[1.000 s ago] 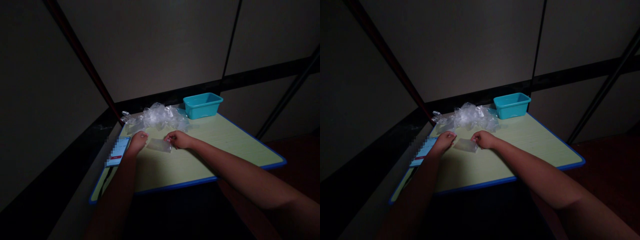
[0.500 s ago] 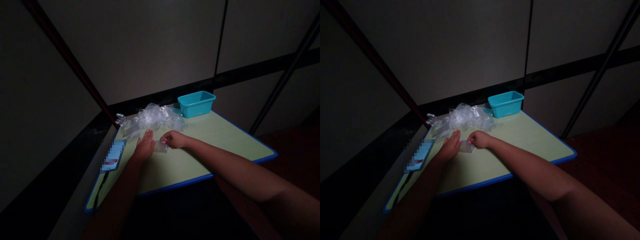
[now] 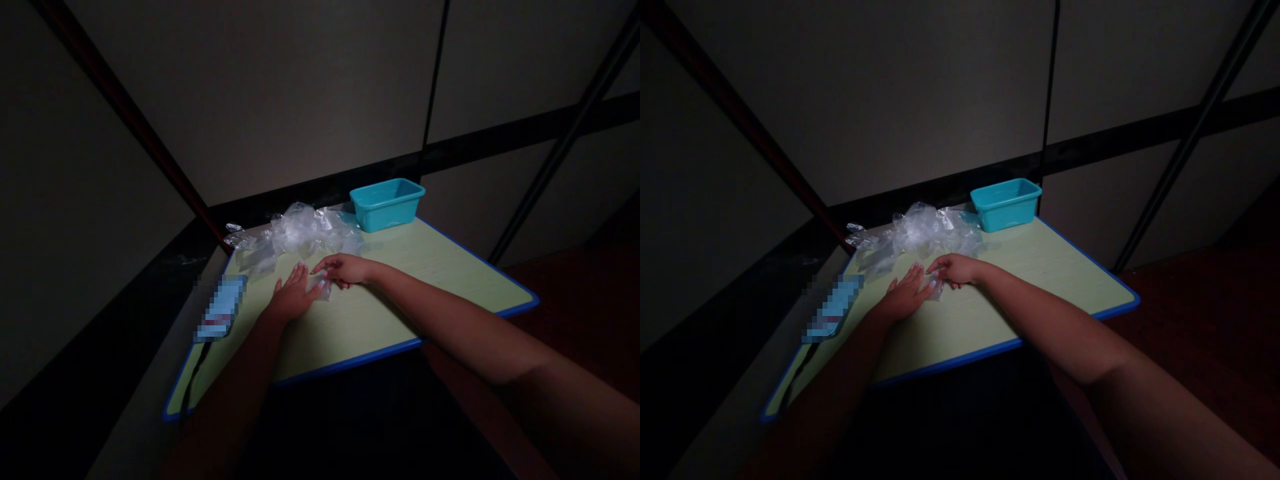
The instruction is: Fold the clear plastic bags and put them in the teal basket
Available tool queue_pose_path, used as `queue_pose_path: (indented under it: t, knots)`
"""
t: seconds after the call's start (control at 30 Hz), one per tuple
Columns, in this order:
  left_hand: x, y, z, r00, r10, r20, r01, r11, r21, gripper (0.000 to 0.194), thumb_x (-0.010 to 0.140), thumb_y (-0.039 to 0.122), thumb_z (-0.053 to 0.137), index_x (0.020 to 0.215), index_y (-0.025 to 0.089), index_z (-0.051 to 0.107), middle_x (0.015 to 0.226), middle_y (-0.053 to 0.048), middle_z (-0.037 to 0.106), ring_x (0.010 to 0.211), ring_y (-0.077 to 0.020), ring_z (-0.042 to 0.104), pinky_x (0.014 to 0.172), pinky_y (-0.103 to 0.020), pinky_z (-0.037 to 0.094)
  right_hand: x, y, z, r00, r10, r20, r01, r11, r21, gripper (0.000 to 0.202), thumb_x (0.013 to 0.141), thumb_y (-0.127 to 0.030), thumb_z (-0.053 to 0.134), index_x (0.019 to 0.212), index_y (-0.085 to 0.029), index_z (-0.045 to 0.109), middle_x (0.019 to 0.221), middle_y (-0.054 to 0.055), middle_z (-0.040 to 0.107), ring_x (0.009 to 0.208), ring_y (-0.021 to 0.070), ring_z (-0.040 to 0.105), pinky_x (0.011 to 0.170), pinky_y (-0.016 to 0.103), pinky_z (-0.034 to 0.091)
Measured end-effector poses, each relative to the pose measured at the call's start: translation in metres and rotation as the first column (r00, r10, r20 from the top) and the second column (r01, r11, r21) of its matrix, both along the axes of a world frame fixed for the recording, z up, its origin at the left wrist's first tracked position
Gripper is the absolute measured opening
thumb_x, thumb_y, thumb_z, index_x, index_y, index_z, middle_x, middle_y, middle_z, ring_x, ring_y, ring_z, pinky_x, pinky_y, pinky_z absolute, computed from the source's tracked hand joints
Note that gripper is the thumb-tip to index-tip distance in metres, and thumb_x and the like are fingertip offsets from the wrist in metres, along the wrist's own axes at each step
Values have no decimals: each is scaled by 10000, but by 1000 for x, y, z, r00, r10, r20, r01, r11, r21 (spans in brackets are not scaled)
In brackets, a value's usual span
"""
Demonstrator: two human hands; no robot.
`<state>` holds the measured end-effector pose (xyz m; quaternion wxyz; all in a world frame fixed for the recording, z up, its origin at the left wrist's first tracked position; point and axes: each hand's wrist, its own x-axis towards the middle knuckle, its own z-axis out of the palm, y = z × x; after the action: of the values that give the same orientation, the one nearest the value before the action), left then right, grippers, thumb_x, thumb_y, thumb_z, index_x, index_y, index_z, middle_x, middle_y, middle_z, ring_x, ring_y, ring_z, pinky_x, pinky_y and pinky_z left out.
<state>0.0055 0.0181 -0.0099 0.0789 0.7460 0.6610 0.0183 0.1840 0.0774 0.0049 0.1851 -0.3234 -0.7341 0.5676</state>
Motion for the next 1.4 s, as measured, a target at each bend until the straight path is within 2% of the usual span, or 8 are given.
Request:
queue_pose_path:
  t: [0.27, 0.43, 0.63, 0.8, 0.9, 1.03, 1.2, 1.4]
  knots:
    - [5, -4, 3, 1000, -1, -20, 1, 1000, -13, 870, 798, 697, 294, 1452, 149, 128, 1515, -131, 40, 1396, -271, 42, 1074, -534, 98, -1, 2, 1, 998, 30, 48, -31, 999, 14, 260, 844, -77, 430, 1076, -128, 536, 486, -91, 492, 303, 42, 418, 316, 136, 335]
    - [6, -3, 2, 998, -6, -59, 6, 1000, 5, 902, 762, 710, 358, 1451, 170, 140, 1517, -132, 63, 1393, -286, 50, 1076, -507, 128, -2, 5, -2, 997, 37, 61, -39, 999, 36, 192, 850, -108, 451, 1015, -129, 547, 483, -83, 513, 305, 43, 443, 324, 130, 341]
    - [5, -5, 5, 999, -11, -51, 11, 1000, -4, 965, 715, 750, 394, 1452, 184, 132, 1518, -137, 54, 1390, -308, 56, 1061, -545, 134, -1, 6, -3, 998, 29, 50, -32, 998, 55, 115, 847, -151, 493, 936, -129, 563, 425, -92, 489, 293, 53, 451, 320, 131, 345]
    - [3, -3, 2, 998, -12, -58, 12, 1000, -14, 1030, 672, 781, 414, 1457, 188, 109, 1520, -120, 30, 1390, -309, 41, 1068, -543, 126, -2, 3, -1, 999, -15, 44, 14, 999, 29, 205, 825, -96, 498, 1023, -120, 542, 434, -93, 498, 302, 63, 471, 329, 140, 373]
    - [2, -2, 2, 998, -12, -53, 11, 1000, -22, 992, 713, 767, 359, 1457, 162, 106, 1520, -119, 32, 1391, -301, 32, 1070, -543, 125, -1, 2, 0, 999, -34, 28, 34, 999, 24, 267, 813, -61, 480, 1069, -121, 526, 453, -96, 497, 310, 60, 480, 329, 137, 382]
    - [3, -2, 2, 1000, -1, -16, 0, 1000, -30, 811, 828, 678, 180, 1456, 169, 122, 1521, -103, 39, 1396, -257, 36, 1080, -517, 111, -1, 2, -1, 1000, -15, 26, 14, 999, 35, 305, 768, -26, 495, 1053, -124, 539, 428, -103, 484, 300, 58, 469, 322, 130, 376]
    - [4, -2, 2, 999, 3, -52, -4, 1000, -24, 923, 753, 742, 324, 1457, 185, 113, 1520, -110, 33, 1394, -284, 36, 1075, -540, 108, -1, 2, -1, 998, -33, 62, 29, 998, 53, 280, 755, 9, 474, 1000, -109, 540, 445, -97, 495, 297, 51, 465, 318, 127, 374]
    - [5, -2, 1, 988, 28, -152, -34, 999, -34, 998, 708, 802, 295, 1462, 189, 64, 1525, -85, 2, 1393, -283, 2, 1081, -517, 146, 0, 1, -1, 999, -30, 46, 29, 999, 33, 203, 775, -64, 529, 970, -122, 533, 483, -84, 511, 325, 57, 484, 337, 139, 397]
